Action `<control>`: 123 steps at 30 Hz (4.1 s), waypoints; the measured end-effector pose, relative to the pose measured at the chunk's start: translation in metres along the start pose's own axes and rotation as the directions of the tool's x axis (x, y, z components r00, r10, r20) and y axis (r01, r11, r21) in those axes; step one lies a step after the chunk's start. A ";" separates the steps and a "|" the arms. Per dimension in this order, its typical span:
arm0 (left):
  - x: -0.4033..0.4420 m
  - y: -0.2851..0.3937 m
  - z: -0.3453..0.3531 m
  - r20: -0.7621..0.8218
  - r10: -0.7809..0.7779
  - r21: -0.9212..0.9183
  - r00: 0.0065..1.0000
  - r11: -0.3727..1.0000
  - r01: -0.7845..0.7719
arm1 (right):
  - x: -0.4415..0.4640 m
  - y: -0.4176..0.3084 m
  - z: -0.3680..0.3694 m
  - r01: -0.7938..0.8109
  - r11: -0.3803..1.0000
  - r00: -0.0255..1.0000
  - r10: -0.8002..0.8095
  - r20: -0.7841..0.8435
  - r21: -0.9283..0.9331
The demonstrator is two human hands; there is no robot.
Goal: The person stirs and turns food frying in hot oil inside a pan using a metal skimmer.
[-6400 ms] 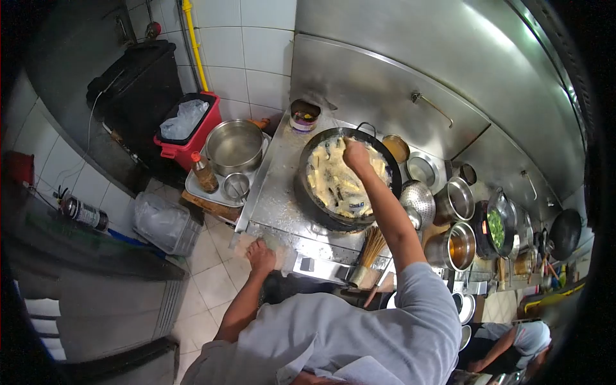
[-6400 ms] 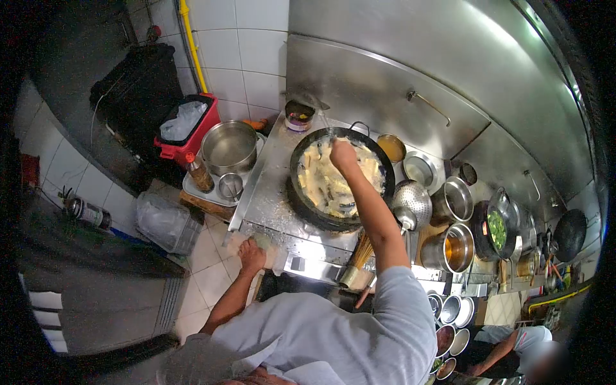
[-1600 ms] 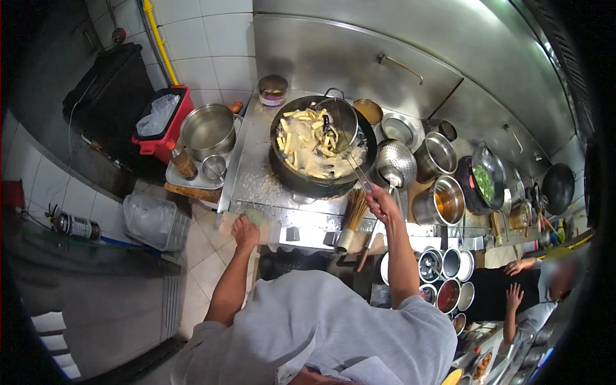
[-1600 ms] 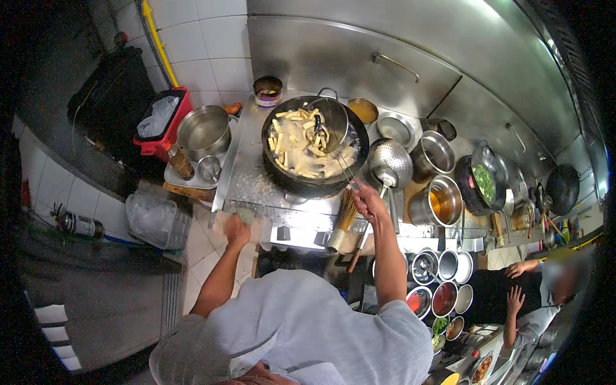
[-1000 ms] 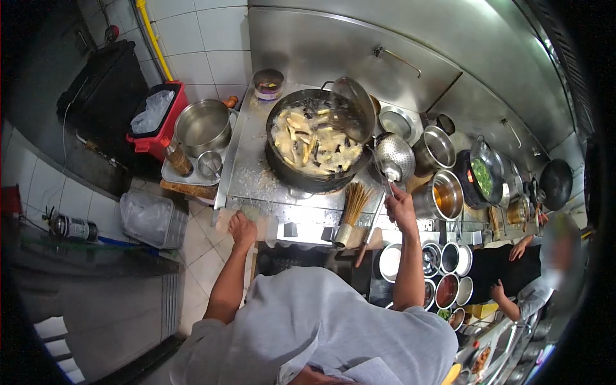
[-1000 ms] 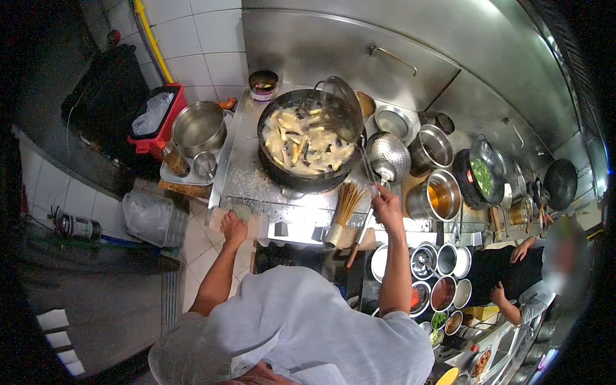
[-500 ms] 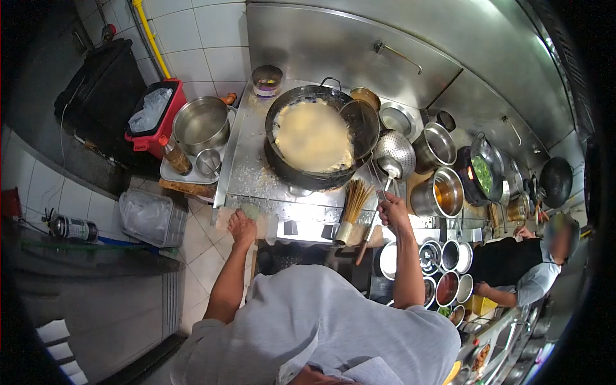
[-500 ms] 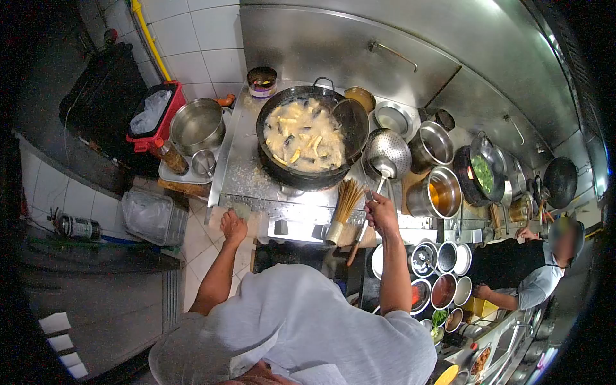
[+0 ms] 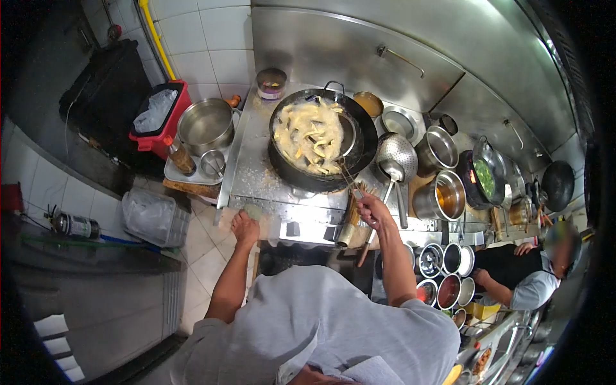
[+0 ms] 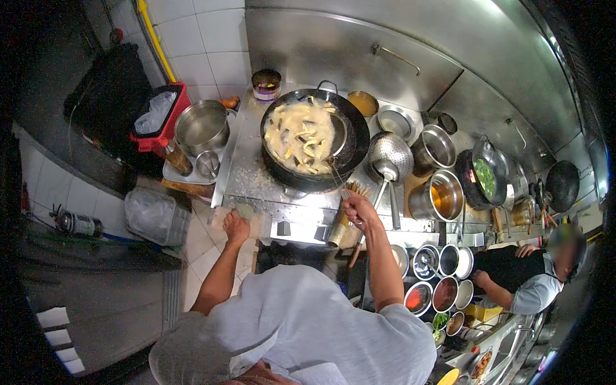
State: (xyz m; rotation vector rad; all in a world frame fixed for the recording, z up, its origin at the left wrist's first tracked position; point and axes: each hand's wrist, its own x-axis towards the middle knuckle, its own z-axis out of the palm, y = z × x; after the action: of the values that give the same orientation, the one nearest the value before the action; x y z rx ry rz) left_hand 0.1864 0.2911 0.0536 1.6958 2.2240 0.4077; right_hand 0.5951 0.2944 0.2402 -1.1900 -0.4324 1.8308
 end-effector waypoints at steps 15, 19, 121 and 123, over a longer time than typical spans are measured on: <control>0.000 0.005 -0.007 0.062 -0.040 0.010 0.997 0.999 0.039 | 0.005 0.008 -0.003 -0.065 0.899 0.982 -0.019 0.186 0.434; 0.001 0.006 -0.010 0.098 -0.050 0.004 0.994 0.999 0.050 | -0.011 0.001 -0.004 -0.015 0.925 0.995 -0.024 0.098 0.381; 0.002 -0.003 0.004 0.025 0.008 0.062 1.000 0.998 -0.009 | -0.004 0.016 0.009 0.392 0.020 0.423 -0.891 0.161 -0.920; 0.003 -0.001 0.003 0.019 -0.003 0.055 1.000 0.998 0.002 | -0.012 0.023 0.001 0.372 0.258 0.571 -0.821 0.001 -0.892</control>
State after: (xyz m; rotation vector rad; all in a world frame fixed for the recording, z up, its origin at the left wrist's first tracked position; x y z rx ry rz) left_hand 0.1859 0.2939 0.0505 1.7166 2.2430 0.3311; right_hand 0.5850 0.2723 0.2322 -1.6775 -1.3789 0.4606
